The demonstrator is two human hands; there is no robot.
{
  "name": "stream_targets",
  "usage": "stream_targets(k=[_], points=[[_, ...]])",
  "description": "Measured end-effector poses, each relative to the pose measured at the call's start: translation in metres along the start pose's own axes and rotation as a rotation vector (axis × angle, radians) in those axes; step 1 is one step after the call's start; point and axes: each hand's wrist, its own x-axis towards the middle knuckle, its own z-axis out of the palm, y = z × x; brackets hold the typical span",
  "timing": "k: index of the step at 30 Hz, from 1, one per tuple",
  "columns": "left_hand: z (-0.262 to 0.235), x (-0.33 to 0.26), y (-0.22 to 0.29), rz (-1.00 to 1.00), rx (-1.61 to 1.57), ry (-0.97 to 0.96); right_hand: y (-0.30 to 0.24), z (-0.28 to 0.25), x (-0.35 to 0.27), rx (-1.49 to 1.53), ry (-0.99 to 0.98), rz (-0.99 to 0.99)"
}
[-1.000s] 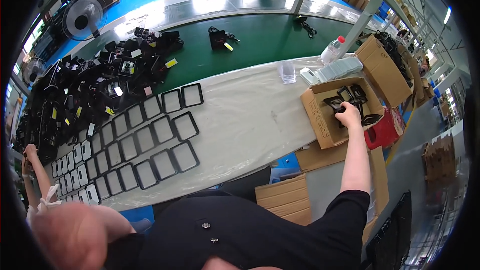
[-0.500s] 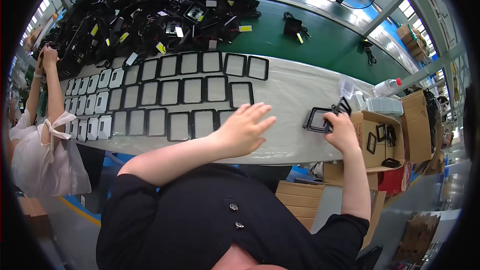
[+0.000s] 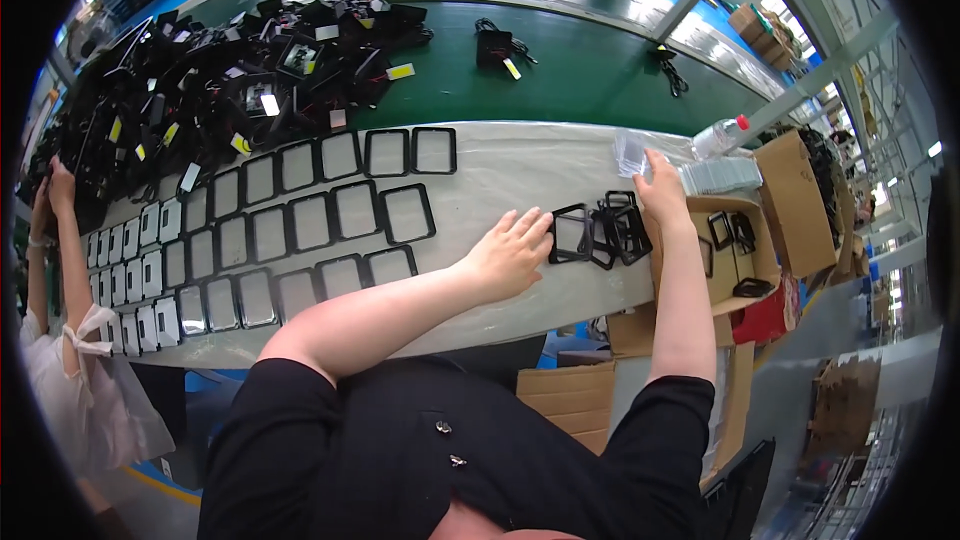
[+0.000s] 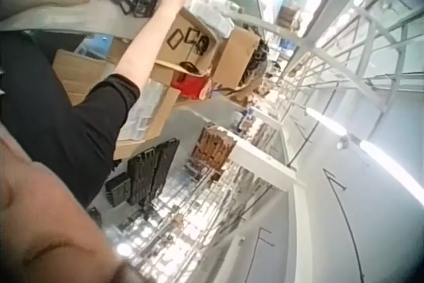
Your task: Assembling lighting fixture components by inserting plastic covers into frames and stacking them for inspection.
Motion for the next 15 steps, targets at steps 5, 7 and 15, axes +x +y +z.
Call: stream_targets(k=[5, 7, 15], points=[[-0.003, -0.014, -0.002, -0.058, -0.13, 0.021, -0.005, 0.029, 0.026, -0.212, 0.06, 0.058], [-0.001, -0.011, 0.001, -0.095, -0.176, 0.062, -0.007, 0.028, 0.025, -0.237, 0.037, 0.081], [-0.007, -0.007, 0.009, -0.463, -0.581, 0.312, 0.0, 0.024, 0.017, -0.206, 0.408, -0.13]])
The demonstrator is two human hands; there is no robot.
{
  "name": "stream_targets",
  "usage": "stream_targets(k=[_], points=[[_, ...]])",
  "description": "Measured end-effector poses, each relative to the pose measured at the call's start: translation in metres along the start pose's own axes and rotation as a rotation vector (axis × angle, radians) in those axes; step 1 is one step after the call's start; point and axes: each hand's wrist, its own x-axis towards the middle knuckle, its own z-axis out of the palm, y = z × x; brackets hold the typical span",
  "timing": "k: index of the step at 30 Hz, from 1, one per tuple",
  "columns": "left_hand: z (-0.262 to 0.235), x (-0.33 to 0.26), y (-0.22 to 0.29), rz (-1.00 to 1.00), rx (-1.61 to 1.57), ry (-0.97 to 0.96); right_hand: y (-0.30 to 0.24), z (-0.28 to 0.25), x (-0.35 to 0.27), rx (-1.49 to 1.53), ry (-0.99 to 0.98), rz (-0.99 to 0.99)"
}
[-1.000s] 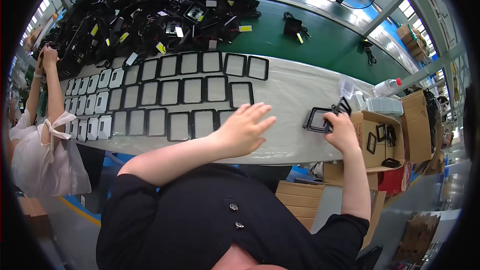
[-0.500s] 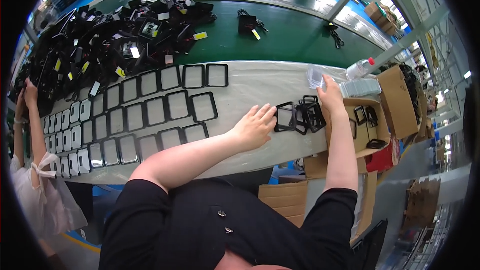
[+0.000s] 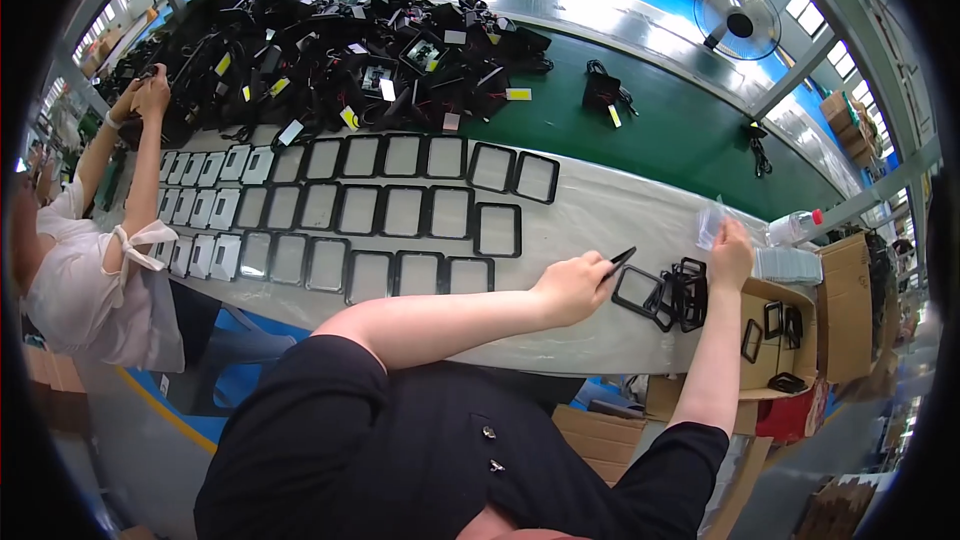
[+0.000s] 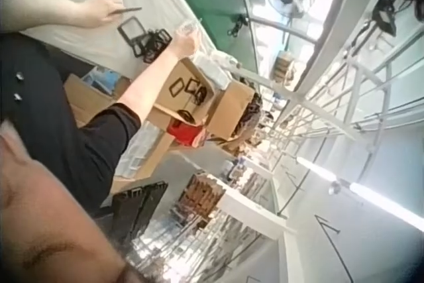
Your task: Assembling lighting fixture components by inserting plastic covers into frames and stacking them for inspection.
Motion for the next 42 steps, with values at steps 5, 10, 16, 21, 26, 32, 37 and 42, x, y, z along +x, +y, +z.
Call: stream_targets(k=[5, 10, 16, 21, 26, 32, 37, 42], points=[[-0.048, -0.022, 0.007, 0.391, 0.653, 0.066, -0.033, -0.068, -0.019, 0.709, 0.099, 0.257], [-0.079, -0.052, 0.014, 0.134, 0.542, -0.578, -0.104, -0.119, -0.087, 1.195, -0.152, 0.475], [-0.074, -0.035, -0.011, 0.349, 0.467, -0.526, -0.132, -0.119, -0.143, 1.372, -0.118, 0.586], [-0.076, -0.031, -0.02, 0.193, 0.136, -0.504, -0.152, -0.118, -0.17, 1.377, -0.127, 0.661], [-0.091, -0.048, 0.009, 0.166, -0.075, -0.258, -0.195, -0.137, -0.156, 0.813, 0.151, -0.006], [-0.129, -0.07, 0.03, 0.357, -0.199, 0.008, -0.217, -0.172, -0.138, 0.947, 0.009, -0.178], [-0.142, -0.085, 0.045, 0.452, -0.165, 0.059, -0.235, -0.175, -0.126, 1.587, -0.181, 0.361], [-0.147, -0.09, 0.048, 0.551, -0.082, 0.142, -0.239, -0.193, -0.114, 1.94, -0.518, 0.553]])
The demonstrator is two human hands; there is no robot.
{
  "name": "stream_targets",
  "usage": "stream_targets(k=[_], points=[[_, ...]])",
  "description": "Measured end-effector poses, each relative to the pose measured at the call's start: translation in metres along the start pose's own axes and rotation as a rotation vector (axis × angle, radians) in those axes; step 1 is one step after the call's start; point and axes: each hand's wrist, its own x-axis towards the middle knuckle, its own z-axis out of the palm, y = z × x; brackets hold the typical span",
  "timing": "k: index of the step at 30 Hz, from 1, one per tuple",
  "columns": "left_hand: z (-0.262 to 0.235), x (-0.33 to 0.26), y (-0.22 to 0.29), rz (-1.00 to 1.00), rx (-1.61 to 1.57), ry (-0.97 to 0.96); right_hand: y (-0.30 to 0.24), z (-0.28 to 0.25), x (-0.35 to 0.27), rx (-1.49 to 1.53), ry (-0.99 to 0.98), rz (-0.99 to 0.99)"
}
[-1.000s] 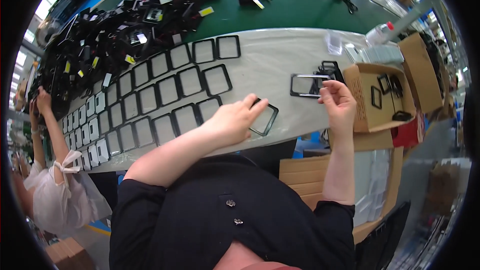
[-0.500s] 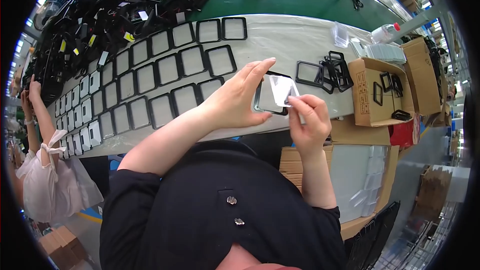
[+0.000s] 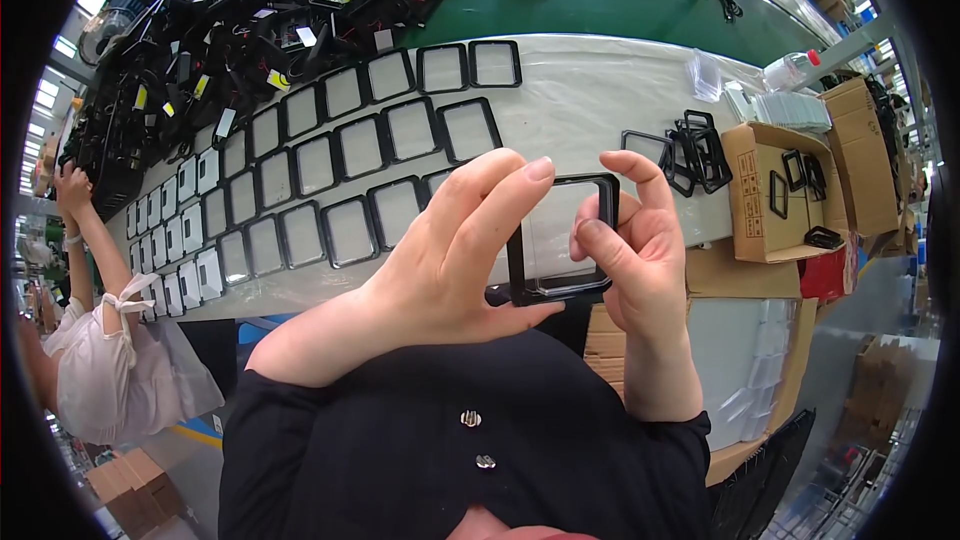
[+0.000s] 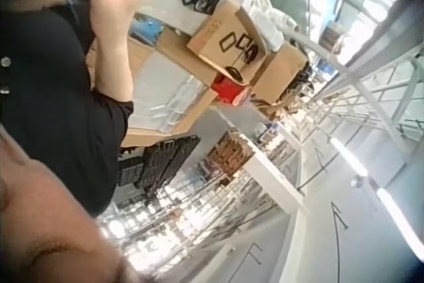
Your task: Assembling lighting fixture components by inserting plastic covers into frames and stacking them for inspection.
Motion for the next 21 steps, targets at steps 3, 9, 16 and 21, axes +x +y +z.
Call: stream_targets(k=[3, 9, 16, 21], points=[[0.0, 0.0, 0.001, 0.026, 0.013, 0.026, -0.001, 0.004, -0.003, 0.064, -0.004, 0.017], [0.001, 0.001, 0.003, 0.069, 0.044, 0.04, 0.002, 0.009, -0.005, -0.051, 0.03, -0.051], [0.009, -0.004, 0.004, 0.041, 0.035, 0.019, 0.003, 0.007, -0.006, -0.088, 0.088, -0.038], [0.04, -0.012, -0.028, -0.219, 0.009, -0.048, 0.04, -0.025, 0.014, -0.494, 0.174, -0.148]])
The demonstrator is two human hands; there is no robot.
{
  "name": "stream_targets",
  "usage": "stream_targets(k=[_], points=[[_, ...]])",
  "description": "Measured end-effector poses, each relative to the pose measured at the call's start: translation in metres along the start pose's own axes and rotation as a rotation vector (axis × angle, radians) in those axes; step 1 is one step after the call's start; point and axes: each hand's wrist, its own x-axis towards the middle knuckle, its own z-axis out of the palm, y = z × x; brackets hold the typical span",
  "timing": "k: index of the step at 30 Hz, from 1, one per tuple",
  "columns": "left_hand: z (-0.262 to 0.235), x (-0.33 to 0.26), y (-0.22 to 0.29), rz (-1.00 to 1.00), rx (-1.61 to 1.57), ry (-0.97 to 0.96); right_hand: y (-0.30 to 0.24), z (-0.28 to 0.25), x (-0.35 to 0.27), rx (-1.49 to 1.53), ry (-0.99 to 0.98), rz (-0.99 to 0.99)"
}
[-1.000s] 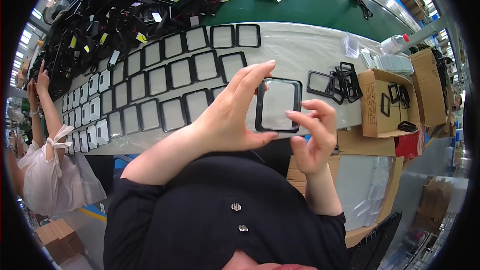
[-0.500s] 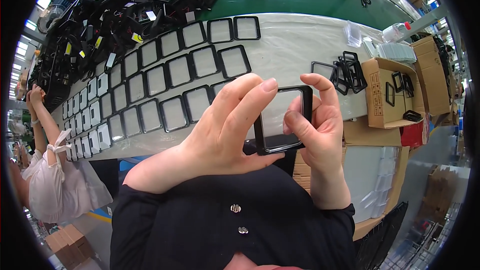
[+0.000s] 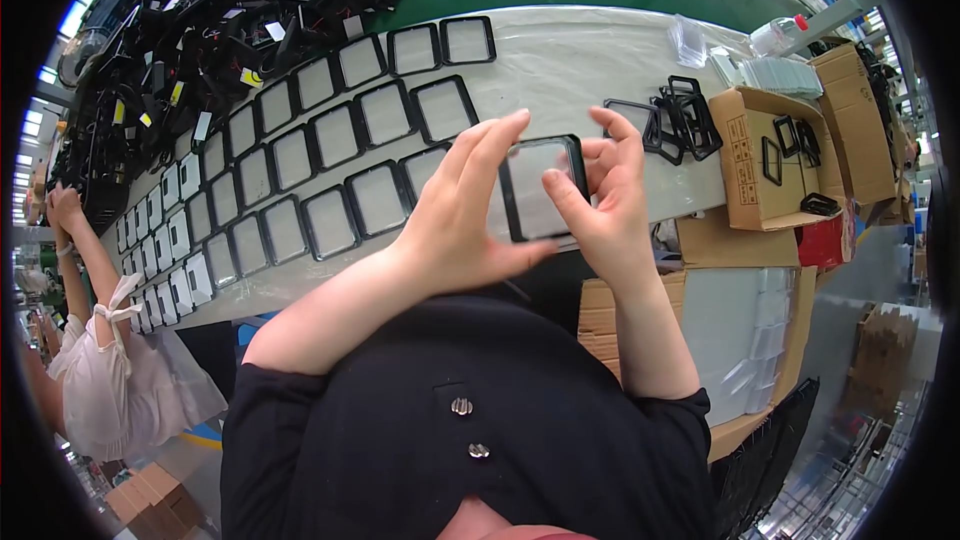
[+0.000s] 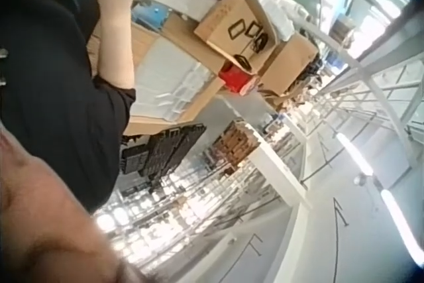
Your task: Assembling lighting fixture components by inserting plastic covers into frames and stacking them for inspection.
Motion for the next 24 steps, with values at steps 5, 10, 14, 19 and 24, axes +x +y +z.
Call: stream_targets(k=[5, 10, 14, 19, 24], points=[[0.034, -0.004, -0.044, -0.189, 0.176, -0.17, 0.042, -0.017, -0.007, -0.931, 0.032, -0.482], [0.048, -0.006, -0.06, -0.125, 0.363, -0.25, 0.079, -0.015, -0.014, -1.22, -0.131, -0.505], [0.043, -0.007, -0.057, -0.041, 0.444, -0.316, 0.078, -0.002, -0.011, -1.329, -0.107, -0.525], [0.045, -0.009, -0.056, -0.066, 0.466, -0.359, 0.077, -0.009, -0.006, -1.182, -0.101, -0.505], [0.01, -0.001, -0.037, 0.019, 0.343, -0.235, 0.044, -0.022, -0.02, -0.783, 0.062, -0.446]])
